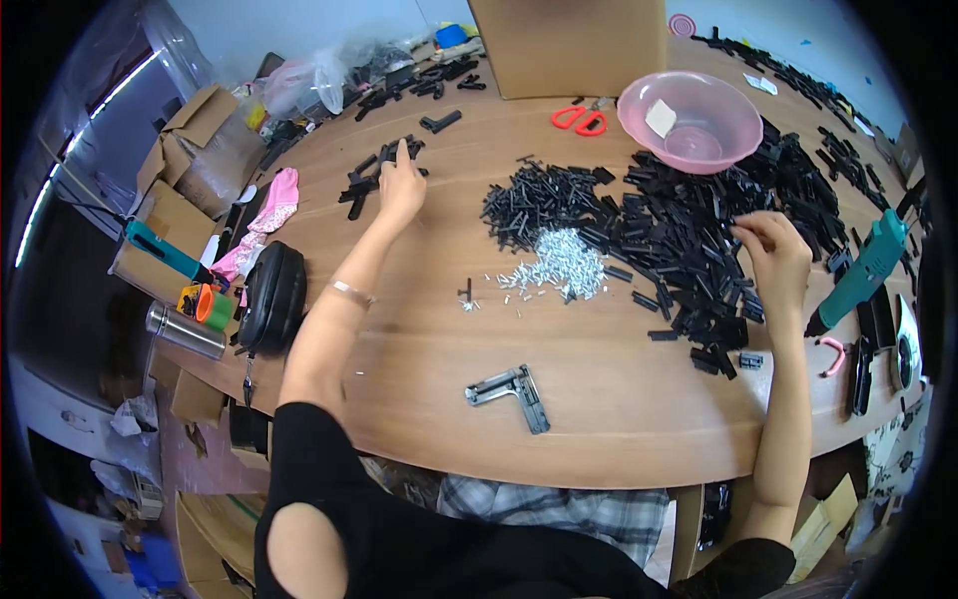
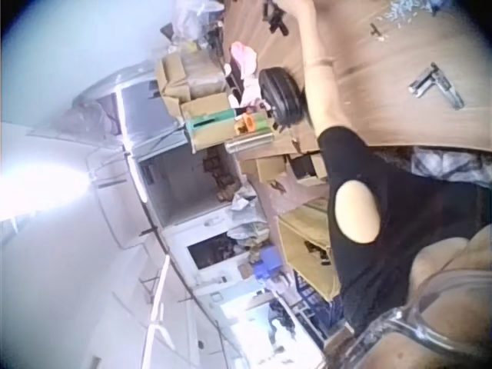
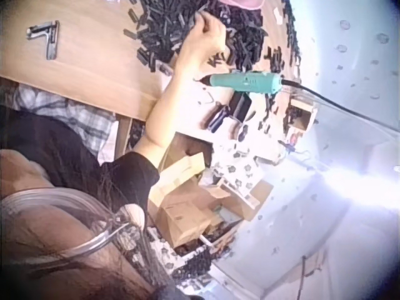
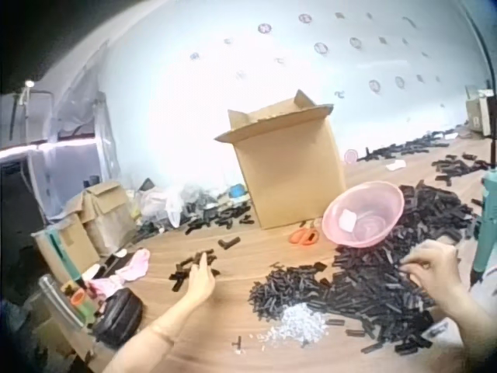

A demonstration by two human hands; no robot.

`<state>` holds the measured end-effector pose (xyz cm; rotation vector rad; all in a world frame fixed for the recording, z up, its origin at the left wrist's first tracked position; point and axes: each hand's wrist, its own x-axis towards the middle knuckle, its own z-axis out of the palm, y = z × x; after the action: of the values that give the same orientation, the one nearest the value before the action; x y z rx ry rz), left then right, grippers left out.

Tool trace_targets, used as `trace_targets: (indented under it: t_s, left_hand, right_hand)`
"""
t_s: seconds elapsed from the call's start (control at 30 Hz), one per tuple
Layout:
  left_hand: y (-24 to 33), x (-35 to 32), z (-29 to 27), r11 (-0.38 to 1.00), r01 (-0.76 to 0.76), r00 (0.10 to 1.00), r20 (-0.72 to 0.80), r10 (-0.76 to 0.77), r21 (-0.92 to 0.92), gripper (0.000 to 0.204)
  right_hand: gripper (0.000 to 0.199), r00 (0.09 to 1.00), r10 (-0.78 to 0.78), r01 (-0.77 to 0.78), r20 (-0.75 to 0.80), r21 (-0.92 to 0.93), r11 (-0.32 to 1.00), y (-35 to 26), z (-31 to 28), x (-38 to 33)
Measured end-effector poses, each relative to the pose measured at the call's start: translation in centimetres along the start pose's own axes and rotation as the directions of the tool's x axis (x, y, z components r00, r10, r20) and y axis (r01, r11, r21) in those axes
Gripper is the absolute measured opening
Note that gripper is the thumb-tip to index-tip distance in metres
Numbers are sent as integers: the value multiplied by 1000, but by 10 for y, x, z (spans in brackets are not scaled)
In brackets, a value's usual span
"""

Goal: The person assembles small black plastic components and metal screws on a wooden table. They pick up parts from piles, fit them together by hand, and use a green power drill to fasten screws into the assemblies. The person works on multiple units sequentially, placing finished items on the table.

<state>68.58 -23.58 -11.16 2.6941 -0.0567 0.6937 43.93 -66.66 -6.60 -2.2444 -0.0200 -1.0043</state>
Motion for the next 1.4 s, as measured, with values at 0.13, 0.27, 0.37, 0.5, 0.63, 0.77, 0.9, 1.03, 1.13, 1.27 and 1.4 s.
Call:
trace_targets:
  t_s: [0.13,0.27,0.37,0.5,0.63,0.77,0.9,1.03,1.13,1.27,1.4]
  left_hand:
    - [86,-93,-63,209,695,669,725,163,-689,49]
    - [159,-194,-116,83,776,590,767,252,-625,41]
    - [173,-225,-117,173,663,619,663,421,-728,34]
    - [172,-238,-102,220,469,748,517,415,-855,35]
    - [168,-238,-105,280,499,727,572,381,-820,37]
    - [168,-248,-111,189,409,782,449,433,-893,41]
    - [171,-253,-108,219,326,841,388,376,-920,36]
    - [170,-254,-111,457,178,866,360,348,-871,29]
    - [170,-257,-108,387,197,876,339,343,-901,29]
    - [171,-256,-101,257,420,796,489,356,-870,31]
    - [177,-256,-99,85,573,736,558,383,-815,31]
  right_hand:
    - [12,955,233,-292,183,456,840,-34,5,-16]
    - [16,906,208,-417,368,690,592,-73,14,-36]
    - [13,912,43,-341,409,694,634,-87,18,-48]
    - [14,857,-421,250,298,474,844,-91,26,-49]
    - [15,856,-357,152,374,478,865,-95,27,-57]
    - [14,886,-292,78,360,504,860,-102,35,-65]
    - [17,882,-357,179,307,482,857,-108,37,-68]
    - [19,896,-372,235,245,448,862,-112,35,-71]
    - [16,890,-357,211,282,440,873,-113,33,-70]
    - [12,865,-246,43,437,424,904,-107,27,-64]
    - [9,866,-164,-48,473,406,913,-107,23,-64]
